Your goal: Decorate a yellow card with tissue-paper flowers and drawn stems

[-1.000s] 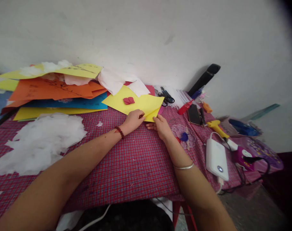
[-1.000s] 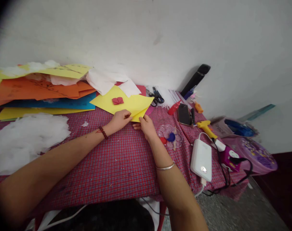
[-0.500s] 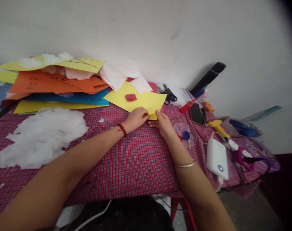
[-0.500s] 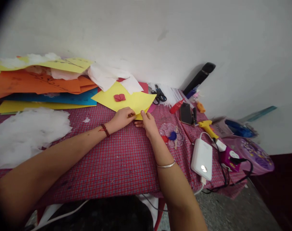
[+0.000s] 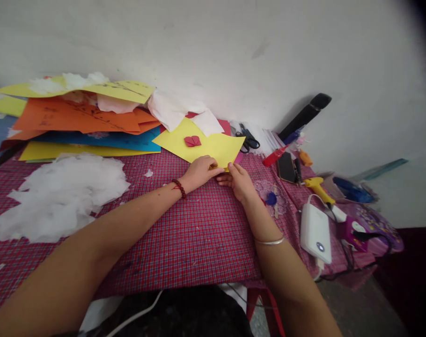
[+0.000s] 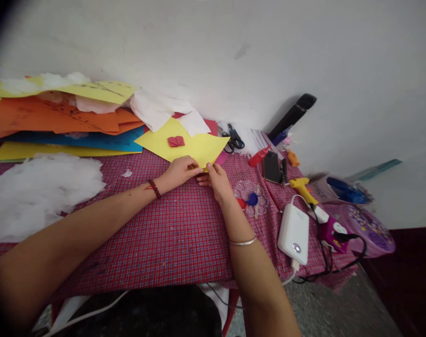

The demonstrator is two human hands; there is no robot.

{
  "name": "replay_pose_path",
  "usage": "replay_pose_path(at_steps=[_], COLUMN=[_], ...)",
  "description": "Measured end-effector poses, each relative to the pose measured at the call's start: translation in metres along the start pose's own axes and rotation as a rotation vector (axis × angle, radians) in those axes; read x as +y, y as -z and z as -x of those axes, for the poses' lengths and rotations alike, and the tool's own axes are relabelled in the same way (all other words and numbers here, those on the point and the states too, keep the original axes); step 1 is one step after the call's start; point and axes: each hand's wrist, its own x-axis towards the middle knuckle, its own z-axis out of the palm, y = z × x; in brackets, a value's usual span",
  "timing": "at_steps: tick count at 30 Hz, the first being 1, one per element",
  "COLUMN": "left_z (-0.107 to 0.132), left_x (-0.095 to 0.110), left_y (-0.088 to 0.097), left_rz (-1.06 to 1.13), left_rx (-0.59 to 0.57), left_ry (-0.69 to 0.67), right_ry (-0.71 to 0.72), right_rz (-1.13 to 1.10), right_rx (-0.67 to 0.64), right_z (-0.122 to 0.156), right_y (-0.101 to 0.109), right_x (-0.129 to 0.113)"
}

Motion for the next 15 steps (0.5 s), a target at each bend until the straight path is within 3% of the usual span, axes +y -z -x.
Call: replay_pose_path(at_steps=[7,15], left_z=[0.001,0.005], left_x=[-0.001,0.014], left_y=[-0.001,0.022], left_rz=[-0.155,-0.344], left_rx=[0.012,0.089], left_ry=[-0.034,-0.334], right_ry=[-0.044,-0.066], right_rz=[0.045,0.079], right_rx=[0.079,0.121], right_z=[-0.002,-0.018], right_y=[-0.002,0.004], right_x=[0.002,0.003])
